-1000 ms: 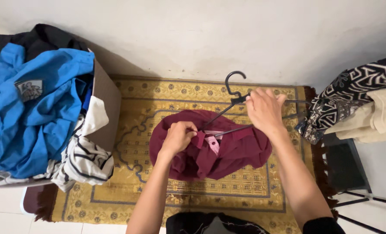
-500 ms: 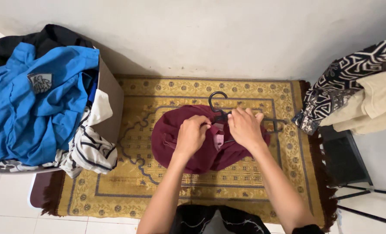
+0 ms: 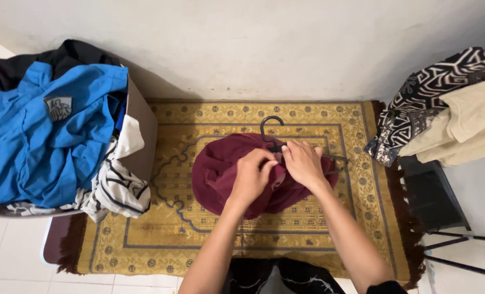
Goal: The person takes a maroon polo shirt from a laundry basket, places it on a hanger, and hangs it on a clothing rack. They then take a blue shirt from the basket and place it on a hanger.
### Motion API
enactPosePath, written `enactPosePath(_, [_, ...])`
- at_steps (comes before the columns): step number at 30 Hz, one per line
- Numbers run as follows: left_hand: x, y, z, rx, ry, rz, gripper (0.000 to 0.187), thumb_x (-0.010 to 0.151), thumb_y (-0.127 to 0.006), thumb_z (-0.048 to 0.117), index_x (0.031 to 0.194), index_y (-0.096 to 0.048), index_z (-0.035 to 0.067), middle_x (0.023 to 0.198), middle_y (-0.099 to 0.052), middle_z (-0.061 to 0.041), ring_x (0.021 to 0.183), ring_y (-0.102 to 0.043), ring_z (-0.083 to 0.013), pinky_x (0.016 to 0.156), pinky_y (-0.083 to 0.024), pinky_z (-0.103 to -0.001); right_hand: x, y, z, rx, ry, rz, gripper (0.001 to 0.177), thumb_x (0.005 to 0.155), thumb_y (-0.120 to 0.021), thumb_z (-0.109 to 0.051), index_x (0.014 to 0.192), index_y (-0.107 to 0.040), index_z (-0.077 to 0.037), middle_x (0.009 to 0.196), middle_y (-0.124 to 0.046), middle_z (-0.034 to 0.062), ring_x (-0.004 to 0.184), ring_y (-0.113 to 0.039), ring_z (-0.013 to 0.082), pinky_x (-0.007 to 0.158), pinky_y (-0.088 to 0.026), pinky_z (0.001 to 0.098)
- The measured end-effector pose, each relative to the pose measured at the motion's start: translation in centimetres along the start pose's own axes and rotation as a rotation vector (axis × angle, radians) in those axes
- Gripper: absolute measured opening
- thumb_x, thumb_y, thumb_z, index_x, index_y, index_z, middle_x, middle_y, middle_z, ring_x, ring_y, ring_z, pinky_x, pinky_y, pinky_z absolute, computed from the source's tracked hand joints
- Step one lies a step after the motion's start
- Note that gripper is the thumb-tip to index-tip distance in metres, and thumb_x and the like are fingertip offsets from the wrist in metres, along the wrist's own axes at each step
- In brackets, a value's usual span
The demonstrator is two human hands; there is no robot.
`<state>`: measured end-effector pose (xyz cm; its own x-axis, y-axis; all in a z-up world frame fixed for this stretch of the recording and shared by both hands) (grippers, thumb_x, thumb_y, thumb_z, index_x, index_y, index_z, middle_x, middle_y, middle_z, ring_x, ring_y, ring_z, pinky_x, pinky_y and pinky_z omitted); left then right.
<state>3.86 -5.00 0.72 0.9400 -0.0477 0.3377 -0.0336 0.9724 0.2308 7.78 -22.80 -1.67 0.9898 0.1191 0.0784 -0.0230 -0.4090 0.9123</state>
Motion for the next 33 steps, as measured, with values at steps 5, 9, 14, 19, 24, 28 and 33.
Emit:
enactPosePath(5, [-0.2, 0.2, -3.3, -0.194, 0.119, 0.134, 0.013, 0.090, -0.072, 0.002, 0.101, -0.064, 0.003, 0.108, -0.067, -0.012, 0.091, -0.072, -0.0273, 0.080, -0.060, -0.038, -0.4, -1.1, 1.0, 0.042, -0.133, -0.117, 0.034, 0.107, -0.044, -0.030, 0.090, -0.061, -0.006, 0.095, -0.066, 0.0083, 0.098, -0.059, 0.0249, 0.095, -0.033, 0.0471])
enactPosePath(9, [0.0, 1.0, -2.0, 0.339, -0.090, 0.092, 0.026, 0.085, -0.075, 0.008, 0.109, -0.070, 0.002, 0.102, -0.071, -0.015, 0.090, -0.069, -0.0386, 0.078, -0.051, -0.045, -0.4, 0.0, 0.1, 0.047, -0.016, -0.035, 0.030, 0.103, -0.047, -0.028, 0.091, -0.062, -0.006, 0.094, -0.065, 0.0067, 0.099, -0.057, 0.0249, 0.093, -0.030, 0.0475])
enactPosePath(14, [1.6, 1.0, -2.2, 0.207, 0.131, -0.020, 0.019, 0.097, -0.065, 0.012, 0.113, -0.069, 0.002, 0.102, -0.073, -0.020, 0.098, -0.070, -0.0432, 0.081, -0.054, -0.045, 1.1, 2.1, -0.7, 0.088, 0.118, 0.020, 0.023, 0.102, -0.054, -0.025, 0.096, -0.062, -0.005, 0.096, -0.062, 0.0097, 0.099, -0.055, 0.0270, 0.093, -0.029, 0.0463])
enactPosePath(19, [2.8, 1.4, -3.4, 0.145, 0.158, 0.076, 0.017, 0.099, -0.064, 0.012, 0.112, -0.066, 0.001, 0.099, -0.073, -0.022, 0.097, -0.071, -0.0417, 0.082, -0.055, -0.043, -0.1, 1.6, 0.2, 0.151, 0.201, 0.354, 0.006, 0.094, -0.062, -0.010, 0.096, -0.063, -0.004, 0.096, -0.063, 0.0121, 0.092, -0.060, 0.0259, 0.087, -0.044, 0.0408])
enactPosePath(24, [2.9, 2.1, -4.6, 0.135, 0.228, 0.114, 0.024, 0.096, -0.066, 0.014, 0.116, -0.065, 0.001, 0.094, -0.073, -0.021, 0.087, -0.074, -0.0360, 0.077, -0.054, -0.039, -0.1, -1.7, 4.2, 0.293, -0.019, -0.083, 0.018, 0.091, -0.060, -0.002, 0.102, -0.074, -0.003, 0.103, -0.073, 0.0114, 0.080, -0.067, 0.0213, 0.077, -0.057, 0.0385])
enactPosePath(28, [2.9, 2.0, -5.7, 0.125, 0.184, 0.169, 0.021, 0.098, -0.065, 0.014, 0.115, -0.067, 0.002, 0.090, -0.073, -0.018, 0.081, -0.072, -0.0271, 0.075, -0.053, -0.033, 2.0, -3.3, 6.0, 0.321, 0.070, -0.048, 0.034, 0.086, -0.053, 0.008, 0.114, -0.071, -0.001, 0.109, -0.072, 0.0146, 0.081, -0.066, 0.0250, 0.074, -0.057, 0.0396])
enactPosePath(33, [3.1, 2.1, -6.8, 0.032, 0.342, 0.199, 0.018, 0.099, -0.064, 0.015, 0.111, -0.069, 0.002, 0.076, -0.064, -0.007, 0.068, -0.052, -0.0117, 0.064, -0.046, -0.029, 5.0, -3.9, 6.6, 0.521, -0.155, -0.431, 0.059, 0.090, -0.048, 0.009, 0.139, -0.065, -0.019, 0.102, -0.071, 0.0172, 0.081, -0.062, 0.0269, 0.079, -0.050, 0.0404])
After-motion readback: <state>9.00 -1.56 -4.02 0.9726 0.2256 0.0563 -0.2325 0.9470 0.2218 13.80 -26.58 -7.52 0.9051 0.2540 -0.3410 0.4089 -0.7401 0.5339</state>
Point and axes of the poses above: each hand's wrist, its own x-axis towards the middle knuckle, its own y-axis out of the back of the hand, z = x × y, the point moved 2 cm from there along x, towards the middle knuckle
